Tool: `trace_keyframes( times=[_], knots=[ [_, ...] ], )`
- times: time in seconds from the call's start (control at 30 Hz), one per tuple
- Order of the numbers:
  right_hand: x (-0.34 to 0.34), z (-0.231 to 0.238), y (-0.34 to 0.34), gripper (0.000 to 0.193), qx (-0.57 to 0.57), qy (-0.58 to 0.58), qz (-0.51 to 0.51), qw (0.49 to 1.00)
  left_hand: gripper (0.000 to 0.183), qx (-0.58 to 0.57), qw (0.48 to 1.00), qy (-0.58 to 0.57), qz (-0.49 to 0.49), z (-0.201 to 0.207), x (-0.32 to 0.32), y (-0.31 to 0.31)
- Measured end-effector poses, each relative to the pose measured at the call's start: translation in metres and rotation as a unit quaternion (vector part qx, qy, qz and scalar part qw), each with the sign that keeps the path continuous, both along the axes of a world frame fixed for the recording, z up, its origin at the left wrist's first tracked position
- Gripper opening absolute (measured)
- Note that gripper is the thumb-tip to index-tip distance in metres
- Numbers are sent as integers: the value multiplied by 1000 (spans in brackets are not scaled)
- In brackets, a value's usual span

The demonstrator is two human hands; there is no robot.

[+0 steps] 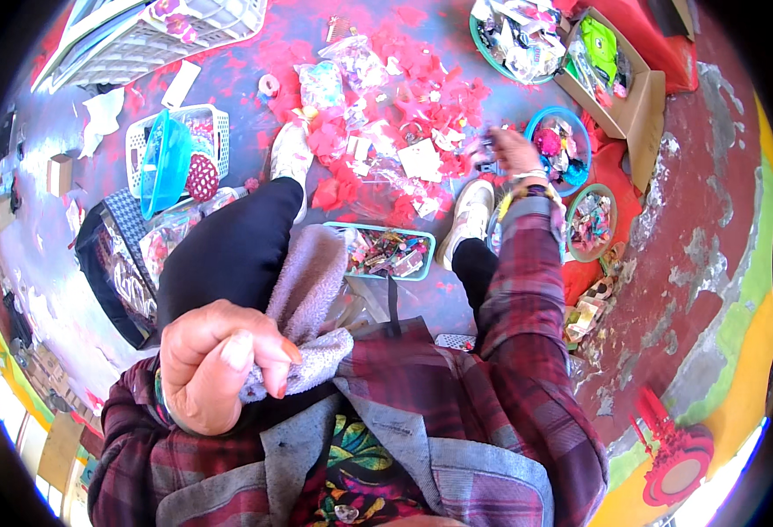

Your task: The person sits on the floor and sorts through various small craft supplies and accessories. They pick up items such as hair ties, small plush toys, and packaged goods, inspecting them and placing them into a small rectangular container or back onto the floor.

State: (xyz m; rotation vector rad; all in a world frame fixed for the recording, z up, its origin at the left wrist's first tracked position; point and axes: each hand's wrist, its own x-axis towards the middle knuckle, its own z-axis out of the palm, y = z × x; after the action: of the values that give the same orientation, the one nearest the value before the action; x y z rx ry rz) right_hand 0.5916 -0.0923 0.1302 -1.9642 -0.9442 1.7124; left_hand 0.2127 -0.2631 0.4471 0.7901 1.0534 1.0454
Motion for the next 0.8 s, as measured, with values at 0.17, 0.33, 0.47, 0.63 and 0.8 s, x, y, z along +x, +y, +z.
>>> trace_keyframes(
  times=[0.17,0.33,0.47,0.63,0.8],
  knots=[
    [82,16,14,40,24,-150,-59,987,23,-3,1000,-11,0,1,0,-2],
    [139,29,7,45,34,-384,-12,922,24,1,1000,-19,-3,-3,-4,-1],
    [130,35,3,36,79,-591,-35,802,23,-4,1000,-24,0,-2,-6,2],
    [48,-48,25,17,335,-483,247,770,22,-14,1000,-13,-7,-2,-5,3],
    [-120,-110,24,47,177,-353,353,848,22,-28,1000,7,6,-1,-7,6]
  ],
)
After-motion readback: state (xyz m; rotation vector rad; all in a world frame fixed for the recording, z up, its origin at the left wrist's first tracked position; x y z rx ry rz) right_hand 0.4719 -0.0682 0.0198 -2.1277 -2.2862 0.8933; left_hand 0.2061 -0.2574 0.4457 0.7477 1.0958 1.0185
